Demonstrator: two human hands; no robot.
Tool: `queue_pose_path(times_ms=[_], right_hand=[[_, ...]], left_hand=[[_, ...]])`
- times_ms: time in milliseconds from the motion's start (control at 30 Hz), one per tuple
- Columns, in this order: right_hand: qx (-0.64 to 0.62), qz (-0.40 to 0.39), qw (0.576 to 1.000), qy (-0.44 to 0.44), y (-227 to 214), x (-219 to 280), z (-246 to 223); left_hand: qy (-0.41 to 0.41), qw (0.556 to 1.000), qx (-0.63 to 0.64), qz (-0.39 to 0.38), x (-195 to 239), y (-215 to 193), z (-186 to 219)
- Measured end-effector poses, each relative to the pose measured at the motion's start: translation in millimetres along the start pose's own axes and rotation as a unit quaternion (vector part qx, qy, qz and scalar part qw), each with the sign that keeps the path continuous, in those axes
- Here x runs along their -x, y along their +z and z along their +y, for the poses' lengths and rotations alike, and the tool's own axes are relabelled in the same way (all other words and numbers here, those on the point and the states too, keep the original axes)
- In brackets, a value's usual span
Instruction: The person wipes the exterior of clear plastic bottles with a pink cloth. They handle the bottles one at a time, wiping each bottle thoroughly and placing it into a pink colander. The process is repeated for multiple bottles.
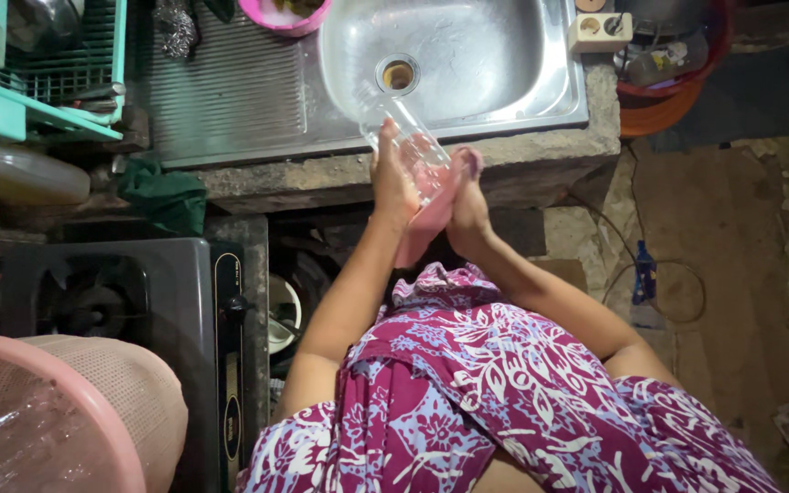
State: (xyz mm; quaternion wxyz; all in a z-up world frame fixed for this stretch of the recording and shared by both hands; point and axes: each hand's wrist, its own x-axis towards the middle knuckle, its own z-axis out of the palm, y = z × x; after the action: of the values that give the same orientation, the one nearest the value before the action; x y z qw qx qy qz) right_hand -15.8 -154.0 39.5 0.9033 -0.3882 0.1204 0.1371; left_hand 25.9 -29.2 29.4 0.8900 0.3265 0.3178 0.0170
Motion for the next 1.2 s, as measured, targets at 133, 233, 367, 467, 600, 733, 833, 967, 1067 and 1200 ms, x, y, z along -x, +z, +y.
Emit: queue_pose_path(times_ms=[133,233,367,467,600,733,833,967,1067,1200], right_hand=[[0.298,-0.092,0.931,-0.19,-4.3,16.2,-2.6],[0.371,-0.083,0.893,-0.24,-9.2,14.3,-12.4],[0.418,-0.09,0.847,-0.318,-9.9,14.6,-23.8],[0.431,-0.118,0.846,-0.29,-9.7,18.6,-31.4],[0.468,-0.133,0.813,-0.319,-12.7,18.8,-36.6],[0.491,-0.141,0.808,-0.293,-26.5,12.6,-34.0],[0.457,-0.159,0.841,-0.244,-44.9,4.5,-31.1],[0.168,-0.22,0.958,-0.074,-67.4,-22.8,-46.1],[-0.116,-0.246,0.958,0.091,-67.1,-42.0,-60.5],[0.049,-0.205,0.977,0.021,-47.2,-44.1,-72.5]], left_hand=[[-0.077,0.997,0.005,-0.003,-15.0,1.9,6.6],[-0.121,0.99,0.013,-0.066,-22.4,-2.3,0.9],[-0.116,0.992,0.007,-0.038,-28.8,-8.6,-5.3],[-0.109,0.994,0.0,-0.017,-31.7,-11.8,-3.4],[-0.08,0.997,-0.005,-0.004,-31.5,-14.5,0.5],[-0.044,0.999,-0.02,-0.008,-29.0,-13.9,5.2],[-0.06,0.998,0.002,-0.006,-25.8,-15.6,9.6],[-0.075,0.997,0.024,-0.017,-24.1,-20.0,11.9],[-0.088,0.988,0.049,-0.113,-20.4,-23.9,5.9],[-0.084,0.979,0.074,-0.173,-9.3,-11.2,-10.5]])
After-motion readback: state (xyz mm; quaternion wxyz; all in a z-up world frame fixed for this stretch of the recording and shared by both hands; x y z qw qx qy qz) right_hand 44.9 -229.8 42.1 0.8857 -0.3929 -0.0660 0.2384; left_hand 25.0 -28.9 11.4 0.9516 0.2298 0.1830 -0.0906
